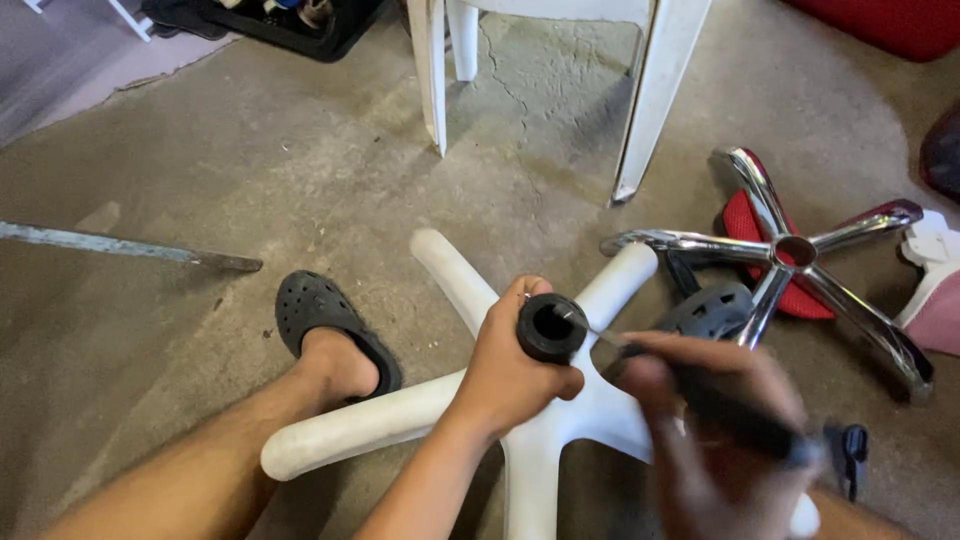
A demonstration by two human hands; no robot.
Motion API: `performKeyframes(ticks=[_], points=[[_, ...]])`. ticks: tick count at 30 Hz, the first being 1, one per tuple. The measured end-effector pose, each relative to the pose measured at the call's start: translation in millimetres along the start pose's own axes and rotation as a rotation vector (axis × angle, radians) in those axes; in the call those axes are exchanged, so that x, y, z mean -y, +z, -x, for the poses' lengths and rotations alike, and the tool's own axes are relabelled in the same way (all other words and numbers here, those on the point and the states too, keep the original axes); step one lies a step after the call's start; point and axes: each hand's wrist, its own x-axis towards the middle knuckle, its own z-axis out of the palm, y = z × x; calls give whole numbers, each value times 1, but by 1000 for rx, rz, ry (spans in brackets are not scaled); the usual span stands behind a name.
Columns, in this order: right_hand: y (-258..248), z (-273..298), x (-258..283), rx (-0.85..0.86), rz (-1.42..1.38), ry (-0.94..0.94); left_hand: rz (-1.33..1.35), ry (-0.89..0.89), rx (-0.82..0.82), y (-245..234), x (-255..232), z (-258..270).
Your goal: Repairing or disassembling office chair star bases using hand tools.
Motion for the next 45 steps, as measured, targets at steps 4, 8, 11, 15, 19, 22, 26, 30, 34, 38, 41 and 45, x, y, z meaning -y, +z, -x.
performKeyframes(ticks=[4, 8, 11, 15, 19, 22, 26, 30, 34, 38, 41, 45], points=[[-4, -10, 0, -229, -550, 272, 326, -120, 74, 0, 25, -6], [-8, -20, 13, -267, -346, 410, 474, -194, 85, -4, 27, -8], [-9, -7, -2, -209, -248, 299, 478, -234, 57, -5, 21, -7], [-3, -9, -1, -60, -513, 323, 258, -140, 0, -6, 20, -4], [0, -7, -1, -22, -419, 354, 34, -19, -25, -13, 31, -5], [1, -8, -3, 30, -403, 362, -21, -10, -69, -21, 39, -8], [8, -5, -19, 100, -339, 374, -195, 117, -63, -29, 44, -13], [16, -2, -22, 197, -230, 440, -131, 136, -17, -35, 65, -14], [29, 1, -19, 165, -231, 307, -119, 129, -17, -53, 103, -19], [34, 4, -23, 274, 30, 377, 126, 71, 4, -63, 143, -20], [42, 8, -26, 345, 23, 357, 298, -44, -14, -77, 168, -17], [50, 18, -35, 408, -18, 216, 289, -70, -13, -92, 170, -12]])
